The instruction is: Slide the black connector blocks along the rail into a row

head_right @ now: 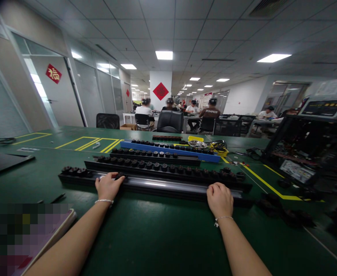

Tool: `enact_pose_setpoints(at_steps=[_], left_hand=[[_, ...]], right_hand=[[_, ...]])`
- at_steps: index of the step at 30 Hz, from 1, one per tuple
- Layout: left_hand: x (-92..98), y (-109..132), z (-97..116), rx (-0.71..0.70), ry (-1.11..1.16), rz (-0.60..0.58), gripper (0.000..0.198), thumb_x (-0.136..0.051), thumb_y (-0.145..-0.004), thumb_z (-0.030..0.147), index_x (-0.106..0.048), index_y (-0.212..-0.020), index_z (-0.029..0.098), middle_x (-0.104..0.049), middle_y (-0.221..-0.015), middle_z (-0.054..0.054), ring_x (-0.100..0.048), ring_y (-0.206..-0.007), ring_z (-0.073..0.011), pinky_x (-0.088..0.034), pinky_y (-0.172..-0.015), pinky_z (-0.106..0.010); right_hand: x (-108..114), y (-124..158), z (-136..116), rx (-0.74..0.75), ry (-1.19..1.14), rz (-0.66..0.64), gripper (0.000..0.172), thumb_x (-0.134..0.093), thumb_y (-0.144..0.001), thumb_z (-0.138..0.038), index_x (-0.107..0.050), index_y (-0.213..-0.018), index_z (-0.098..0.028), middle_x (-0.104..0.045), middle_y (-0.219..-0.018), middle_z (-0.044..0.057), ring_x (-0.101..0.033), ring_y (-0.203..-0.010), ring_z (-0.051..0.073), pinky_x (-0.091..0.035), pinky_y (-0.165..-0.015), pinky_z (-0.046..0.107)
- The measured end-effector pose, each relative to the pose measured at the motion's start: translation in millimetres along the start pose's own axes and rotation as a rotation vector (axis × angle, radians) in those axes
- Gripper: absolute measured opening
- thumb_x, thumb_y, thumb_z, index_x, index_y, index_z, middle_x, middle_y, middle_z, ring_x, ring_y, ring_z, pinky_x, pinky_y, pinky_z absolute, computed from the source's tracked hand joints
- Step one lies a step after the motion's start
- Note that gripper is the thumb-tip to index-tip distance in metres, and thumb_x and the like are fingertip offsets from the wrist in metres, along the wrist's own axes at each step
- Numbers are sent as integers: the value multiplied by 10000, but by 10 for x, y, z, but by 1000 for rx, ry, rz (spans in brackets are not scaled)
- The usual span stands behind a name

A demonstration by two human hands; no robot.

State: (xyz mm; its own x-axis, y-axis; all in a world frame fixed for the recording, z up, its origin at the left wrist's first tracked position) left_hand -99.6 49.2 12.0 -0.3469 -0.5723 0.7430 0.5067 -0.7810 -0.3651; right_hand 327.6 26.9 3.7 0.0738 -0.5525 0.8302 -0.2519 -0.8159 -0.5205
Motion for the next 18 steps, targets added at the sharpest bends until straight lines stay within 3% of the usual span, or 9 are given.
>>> enact_pose_setpoints(at_steps=[18], left_hand=[[-24, 82, 141, -75, 4, -35, 348, -554, -724, 473, -645, -927, 205, -688, -971, -78, -569, -1030, -250, -210, -1031, -425]], right_hand=[[7, 8, -4, 0, -16, 15, 333, -356, -834, -289, -678, -833, -202, -610, -1026, 55, -495, -932, 207, -380, -793, 328]])
Point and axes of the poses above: each hand's wrist, its own y-axis away from the middle knuckle, its own x-axis out of the back of the hand, z = x × y, the point moved 2 cm from there along -y, towards the middle knuckle
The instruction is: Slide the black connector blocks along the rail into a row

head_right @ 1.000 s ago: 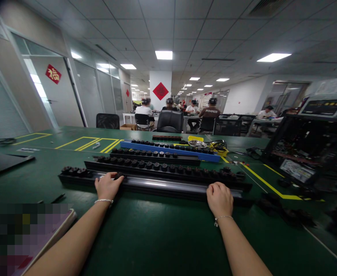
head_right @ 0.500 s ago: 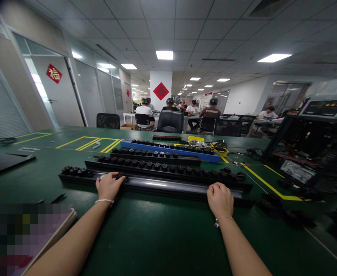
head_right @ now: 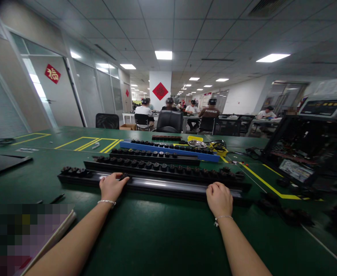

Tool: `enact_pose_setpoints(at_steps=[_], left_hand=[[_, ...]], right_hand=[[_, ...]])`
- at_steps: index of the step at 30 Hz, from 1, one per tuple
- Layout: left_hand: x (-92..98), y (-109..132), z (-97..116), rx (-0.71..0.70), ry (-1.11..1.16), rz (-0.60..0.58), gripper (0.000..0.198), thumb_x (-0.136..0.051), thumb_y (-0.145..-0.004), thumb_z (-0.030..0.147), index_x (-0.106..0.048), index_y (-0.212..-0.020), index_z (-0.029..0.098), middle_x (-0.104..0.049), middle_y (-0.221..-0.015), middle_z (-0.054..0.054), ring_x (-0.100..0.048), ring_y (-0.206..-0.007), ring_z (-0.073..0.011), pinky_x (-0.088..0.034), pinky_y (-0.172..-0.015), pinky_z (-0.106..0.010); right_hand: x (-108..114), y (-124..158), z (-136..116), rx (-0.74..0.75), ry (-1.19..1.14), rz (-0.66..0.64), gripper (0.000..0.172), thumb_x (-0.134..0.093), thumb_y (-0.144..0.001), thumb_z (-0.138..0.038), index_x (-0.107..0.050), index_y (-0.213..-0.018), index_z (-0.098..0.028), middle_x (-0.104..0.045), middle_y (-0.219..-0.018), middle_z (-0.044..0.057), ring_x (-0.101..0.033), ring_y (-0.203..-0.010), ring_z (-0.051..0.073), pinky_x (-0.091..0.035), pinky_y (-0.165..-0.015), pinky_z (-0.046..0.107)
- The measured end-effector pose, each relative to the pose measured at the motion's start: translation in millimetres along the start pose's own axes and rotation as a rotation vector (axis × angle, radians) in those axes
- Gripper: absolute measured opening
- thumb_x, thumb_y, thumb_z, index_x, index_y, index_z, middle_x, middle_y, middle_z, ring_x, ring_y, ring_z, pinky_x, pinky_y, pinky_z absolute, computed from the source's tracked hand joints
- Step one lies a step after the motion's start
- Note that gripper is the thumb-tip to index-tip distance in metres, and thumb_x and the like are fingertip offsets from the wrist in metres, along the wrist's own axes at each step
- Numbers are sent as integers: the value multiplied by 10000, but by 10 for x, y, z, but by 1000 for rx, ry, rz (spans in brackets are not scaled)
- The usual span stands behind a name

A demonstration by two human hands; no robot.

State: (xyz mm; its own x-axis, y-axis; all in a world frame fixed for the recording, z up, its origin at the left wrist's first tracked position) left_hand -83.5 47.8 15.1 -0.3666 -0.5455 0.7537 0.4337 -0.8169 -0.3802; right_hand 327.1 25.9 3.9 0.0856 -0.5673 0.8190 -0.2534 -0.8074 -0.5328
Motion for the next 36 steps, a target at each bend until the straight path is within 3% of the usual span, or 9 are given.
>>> enact_pose_setpoints(at_steps=[16, 22, 36], left_hand=[[19, 49, 85, -21, -159, -27, 361, -491, -724, 476, -581, -914, 183, -645, -1003, -130, -523, -1072, -299, -215, -1026, -490], [32, 59, 80, -51, -129, -63, 270, -477, -729, 418, -573, -852, 197, -655, -969, -114, -534, -1053, -290, -175, -1038, -532], [-3, 54, 65, -82, -55, -70, 265, -525, -718, 453, -617, -801, 218, -676, -939, -83, -542, -1038, -299, -123, -1042, -583]], right_hand=[[4, 0, 21, 10, -29, -8, 350, -349, -828, -304, -684, -821, -205, -611, -1034, 64, -495, -938, 219, -379, -778, 341], [8, -1, 16, 9, -20, -11, 348, -347, -832, -299, -681, -830, -202, -610, -1042, 60, -500, -945, 216, -383, -790, 337], [-11, 1, 26, 21, -27, 11, 340, -354, -828, -295, -681, -800, -206, -613, -1033, 57, -502, -936, 211, -379, -798, 331]])
Point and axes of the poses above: each hand's wrist, its own y-axis away from the middle knuckle, its own x-axis out of the back of the hand, z = x × y, the point moved 2 cm from there along -y, towards the middle knuckle
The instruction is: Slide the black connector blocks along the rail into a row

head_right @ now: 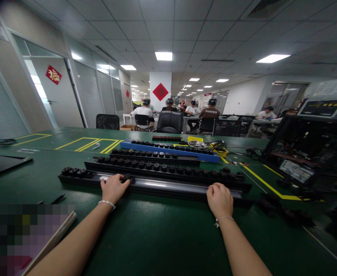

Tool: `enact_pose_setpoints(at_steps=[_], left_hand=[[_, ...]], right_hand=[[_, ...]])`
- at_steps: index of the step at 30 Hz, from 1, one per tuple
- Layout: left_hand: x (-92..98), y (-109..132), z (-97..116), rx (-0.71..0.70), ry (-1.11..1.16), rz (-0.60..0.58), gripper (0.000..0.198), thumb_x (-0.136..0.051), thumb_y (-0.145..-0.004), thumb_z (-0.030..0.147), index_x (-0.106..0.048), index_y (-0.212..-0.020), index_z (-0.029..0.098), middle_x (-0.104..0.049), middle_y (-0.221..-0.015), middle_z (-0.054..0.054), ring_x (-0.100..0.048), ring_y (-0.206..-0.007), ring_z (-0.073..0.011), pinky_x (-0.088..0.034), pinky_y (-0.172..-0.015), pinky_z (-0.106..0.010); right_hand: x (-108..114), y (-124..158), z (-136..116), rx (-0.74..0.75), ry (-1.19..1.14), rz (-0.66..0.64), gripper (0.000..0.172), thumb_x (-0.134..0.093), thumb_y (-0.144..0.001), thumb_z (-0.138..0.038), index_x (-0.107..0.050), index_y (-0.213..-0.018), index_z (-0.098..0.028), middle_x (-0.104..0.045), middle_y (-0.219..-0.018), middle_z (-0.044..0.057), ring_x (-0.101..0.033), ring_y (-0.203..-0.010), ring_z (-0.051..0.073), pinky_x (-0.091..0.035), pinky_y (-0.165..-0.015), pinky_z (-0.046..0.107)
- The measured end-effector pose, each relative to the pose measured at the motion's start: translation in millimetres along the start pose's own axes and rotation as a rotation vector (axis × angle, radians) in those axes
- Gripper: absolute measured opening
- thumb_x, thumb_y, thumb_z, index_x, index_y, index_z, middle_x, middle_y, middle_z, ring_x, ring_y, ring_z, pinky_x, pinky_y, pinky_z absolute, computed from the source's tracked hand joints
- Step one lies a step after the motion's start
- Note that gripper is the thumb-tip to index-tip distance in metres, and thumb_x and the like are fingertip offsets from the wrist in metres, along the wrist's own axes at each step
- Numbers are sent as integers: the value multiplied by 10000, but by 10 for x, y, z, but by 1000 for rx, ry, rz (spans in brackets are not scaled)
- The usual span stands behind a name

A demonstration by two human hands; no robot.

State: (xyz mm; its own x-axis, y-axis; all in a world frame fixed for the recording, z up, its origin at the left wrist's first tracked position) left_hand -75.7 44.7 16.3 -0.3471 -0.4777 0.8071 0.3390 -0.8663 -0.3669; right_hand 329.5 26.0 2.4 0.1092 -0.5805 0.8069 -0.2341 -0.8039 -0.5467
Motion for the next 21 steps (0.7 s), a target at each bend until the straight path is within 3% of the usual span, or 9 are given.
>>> enact_pose_setpoints(at_steps=[21], left_hand=[[-12, 45, 59, -85, 18, -18, 278, -560, -747, 463, -639, -827, 208, -660, -1004, -83, -520, -1072, -272, -116, -1047, -590]], right_hand=[[-11, -3, 10, -4, 5, -2, 331, -365, -823, -284, -685, -808, -202, -611, -1038, 60, -501, -936, 212, -384, -797, 334]])
Point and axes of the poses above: each hand's wrist, its own y-axis away from the middle knuckle, its own x-axis out of the back of the hand, z = x × y, the point moved 2 cm from there along -y, towards the middle knuckle
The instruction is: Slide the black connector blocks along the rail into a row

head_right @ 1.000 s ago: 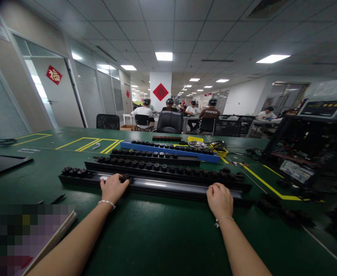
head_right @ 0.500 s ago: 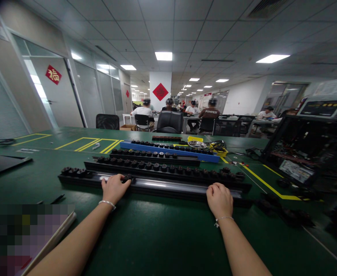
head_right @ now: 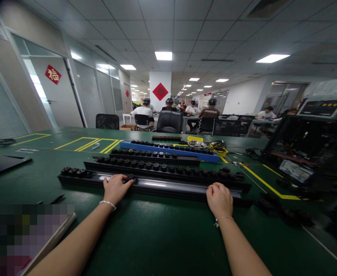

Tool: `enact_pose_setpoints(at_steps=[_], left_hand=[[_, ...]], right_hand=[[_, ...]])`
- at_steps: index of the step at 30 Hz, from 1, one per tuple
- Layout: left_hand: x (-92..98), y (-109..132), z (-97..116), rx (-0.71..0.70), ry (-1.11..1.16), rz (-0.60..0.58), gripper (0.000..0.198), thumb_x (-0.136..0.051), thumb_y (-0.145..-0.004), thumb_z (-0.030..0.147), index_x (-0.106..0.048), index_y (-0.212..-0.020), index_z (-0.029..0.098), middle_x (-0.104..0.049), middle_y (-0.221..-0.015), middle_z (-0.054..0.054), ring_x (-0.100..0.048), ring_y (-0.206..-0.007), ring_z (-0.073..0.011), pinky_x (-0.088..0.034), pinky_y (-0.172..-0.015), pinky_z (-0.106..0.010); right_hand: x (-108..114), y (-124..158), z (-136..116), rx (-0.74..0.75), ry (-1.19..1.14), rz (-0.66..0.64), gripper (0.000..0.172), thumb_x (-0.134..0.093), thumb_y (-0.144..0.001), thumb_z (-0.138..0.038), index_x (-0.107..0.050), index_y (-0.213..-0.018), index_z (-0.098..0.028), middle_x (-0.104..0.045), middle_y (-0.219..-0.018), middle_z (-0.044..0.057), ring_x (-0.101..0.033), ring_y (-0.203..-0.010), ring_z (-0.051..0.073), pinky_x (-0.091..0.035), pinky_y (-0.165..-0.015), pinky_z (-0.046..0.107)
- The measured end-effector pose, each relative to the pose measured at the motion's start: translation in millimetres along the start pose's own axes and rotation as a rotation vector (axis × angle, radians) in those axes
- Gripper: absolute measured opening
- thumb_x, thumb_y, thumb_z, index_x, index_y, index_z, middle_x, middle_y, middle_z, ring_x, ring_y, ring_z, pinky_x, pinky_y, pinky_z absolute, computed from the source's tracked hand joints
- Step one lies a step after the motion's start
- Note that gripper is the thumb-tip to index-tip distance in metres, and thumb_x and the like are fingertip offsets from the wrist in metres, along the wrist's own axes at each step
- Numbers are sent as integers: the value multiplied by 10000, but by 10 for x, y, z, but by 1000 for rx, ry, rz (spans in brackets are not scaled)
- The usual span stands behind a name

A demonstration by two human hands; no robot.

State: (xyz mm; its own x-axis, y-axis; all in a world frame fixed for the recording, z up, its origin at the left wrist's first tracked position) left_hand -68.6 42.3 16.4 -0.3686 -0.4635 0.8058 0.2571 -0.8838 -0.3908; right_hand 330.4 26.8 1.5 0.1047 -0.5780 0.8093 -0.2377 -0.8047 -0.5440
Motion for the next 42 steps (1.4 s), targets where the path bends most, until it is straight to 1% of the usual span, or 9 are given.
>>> enact_pose_setpoints(at_steps=[7, 16, 24, 31, 35, 42], left_hand=[[-18, 0, -2, -31, 8, 4, 287, -560, -748, 471, -651, -832, 211, -662, -1007, -79, -517, -1080, -275, -124, -1045, -586], [7, 10, 36, -58, -7, 7, 290, -572, -734, 469, -670, -825, 211, -668, -1000, -75, -522, -1081, -250, -231, -1025, -462], [-4, 4, 43, -56, -13, 11, 288, -580, -729, 467, -683, -835, 221, -670, -1018, -73, -508, -1108, -257, -233, -1018, -457], [9, 3, 47, -73, -14, 9, 274, -584, -724, 459, -684, -816, 221, -674, -977, -67, -543, -1040, -247, -342, -914, -400], [7, -5, 40, -72, -15, 6, 276, -584, -724, 463, -684, -817, 223, -675, -968, -61, -546, -1035, -247, -353, -898, -391], [-8, -19, 30, -80, -27, -12, 302, -582, -725, 483, -691, -845, 228, -678, -984, -63, -540, -1050, -239, -357, -900, -370]], right_hand=[[9, 4, -3, -16, -6, -21, 343, -352, -829, -298, -684, -819, -212, -606, -1053, 52, -500, -954, 219, -380, -803, 335], [13, -1, -11, -23, -5, -41, 343, -351, -824, -296, -683, -817, -211, -604, -1061, 56, -499, -959, 221, -380, -809, 343], [12, -2, -7, -23, -1, -45, 353, -338, -829, -308, -679, -819, -218, -598, -1067, 53, -499, -969, 222, -383, -805, 344], [-10, -7, 3, -2, -2, -15, 351, -340, -831, -291, -679, -802, -204, -607, -1043, 62, -500, -959, 223, -384, -812, 341], [3, -6, -6, 5, -9, -12, 340, -351, -827, -291, -680, -800, -207, -609, -1040, 60, -501, -951, 221, -384, -815, 341], [24, -7, -13, -17, -13, -44, 354, -344, -826, -305, -685, -816, -209, -602, -1066, 64, -497, -968, 226, -386, -812, 345]])
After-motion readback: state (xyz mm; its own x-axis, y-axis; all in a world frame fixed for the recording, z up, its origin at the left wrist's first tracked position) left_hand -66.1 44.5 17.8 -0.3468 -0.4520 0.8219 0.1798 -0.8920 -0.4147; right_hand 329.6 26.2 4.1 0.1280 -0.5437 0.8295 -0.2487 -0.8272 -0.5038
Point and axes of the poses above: each hand's wrist, its own y-axis away from the middle knuckle, its own x-axis out of the back of the hand, z = x × y, the point moved 2 cm from there along -y, towards the middle knuckle
